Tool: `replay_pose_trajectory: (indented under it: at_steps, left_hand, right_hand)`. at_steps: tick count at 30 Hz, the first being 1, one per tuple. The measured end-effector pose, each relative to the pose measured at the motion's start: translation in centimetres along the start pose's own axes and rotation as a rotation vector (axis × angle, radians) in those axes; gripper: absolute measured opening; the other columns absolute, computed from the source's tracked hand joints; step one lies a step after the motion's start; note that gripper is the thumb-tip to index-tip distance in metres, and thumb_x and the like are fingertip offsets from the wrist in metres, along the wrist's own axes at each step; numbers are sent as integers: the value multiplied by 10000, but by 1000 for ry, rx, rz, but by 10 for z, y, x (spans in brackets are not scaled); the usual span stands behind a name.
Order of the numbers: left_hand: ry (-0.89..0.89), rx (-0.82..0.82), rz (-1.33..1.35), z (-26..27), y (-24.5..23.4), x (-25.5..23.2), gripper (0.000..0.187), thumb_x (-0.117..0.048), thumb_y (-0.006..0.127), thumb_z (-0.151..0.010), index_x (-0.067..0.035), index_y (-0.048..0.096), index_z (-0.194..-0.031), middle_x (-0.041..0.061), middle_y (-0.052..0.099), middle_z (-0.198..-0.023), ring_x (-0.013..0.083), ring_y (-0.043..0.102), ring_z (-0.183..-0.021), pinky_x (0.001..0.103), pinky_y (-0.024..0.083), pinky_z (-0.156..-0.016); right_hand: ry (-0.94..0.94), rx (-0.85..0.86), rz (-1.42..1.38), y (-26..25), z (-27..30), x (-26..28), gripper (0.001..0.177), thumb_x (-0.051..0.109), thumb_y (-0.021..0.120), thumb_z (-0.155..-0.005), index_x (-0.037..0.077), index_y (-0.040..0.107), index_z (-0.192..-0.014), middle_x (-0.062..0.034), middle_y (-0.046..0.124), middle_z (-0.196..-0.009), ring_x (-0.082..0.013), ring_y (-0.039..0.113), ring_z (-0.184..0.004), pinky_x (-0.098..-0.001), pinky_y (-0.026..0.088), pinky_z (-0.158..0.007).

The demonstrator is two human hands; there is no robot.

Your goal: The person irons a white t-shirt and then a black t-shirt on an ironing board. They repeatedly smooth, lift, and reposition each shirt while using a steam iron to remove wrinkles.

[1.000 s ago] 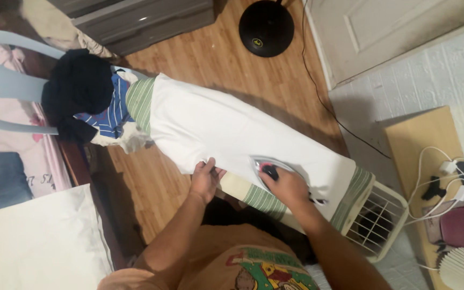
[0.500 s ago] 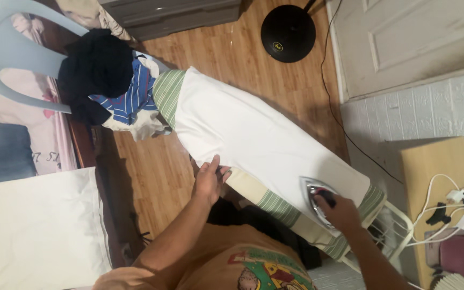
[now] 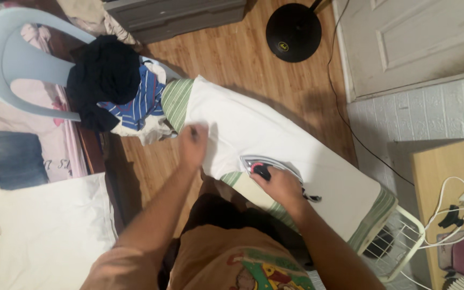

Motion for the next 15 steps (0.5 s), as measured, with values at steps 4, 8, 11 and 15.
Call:
replay_pose_trajectory:
  at_steps: [4,8,11,15]
  left_hand:
    - [120,-117,-228,-76,7,-10,554,-329,835,-830,44,628,-1184,263,642,-1091,455,614,-1029,505,493,-902]
    - [-221,216,-277,-119,48,19,540,-418,842,-855,8,691,-1150,238,680,-1091,412,656,-1040,467,516,-912]
    - [-462,340,112,-120,63,36,422,-377,769,-950,3,749,-1134,162,741,-1033,291,670,-944,410,544,-852]
    - [-653,392,662,-119,65,44,297,-256,718,-964,-45,722,-1173,47,752,-1038,160,682,-942,330,559,-827]
  right_hand:
    - [158,-68,-33,-3,19,-45,617,647,674,-840,37,748,-897,-204,732,-749,-385,725,-705,-469,576,-657]
    - [471,-148,-225,-8,58,-124,577,610,666,-824,83,801,-1018,-200,741,-738,-387,742,-719,-480,579,-674]
    - [464,-141,-211,-6,71,-146,589,609,681,-829,55,793,-991,-210,735,-717,-388,747,-707,-474,589,-671]
    - [325,-63,-88,3,56,-120,603,635,712,-786,61,788,-955,-218,723,-716,-408,727,-689,-478,588,-653]
Point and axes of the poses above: each hand's wrist, its own z-axis away from the middle knuckle, its own y-axis out of the palm, x = y × z, the point moved 8 cm from there along -z, towards the middle knuckle
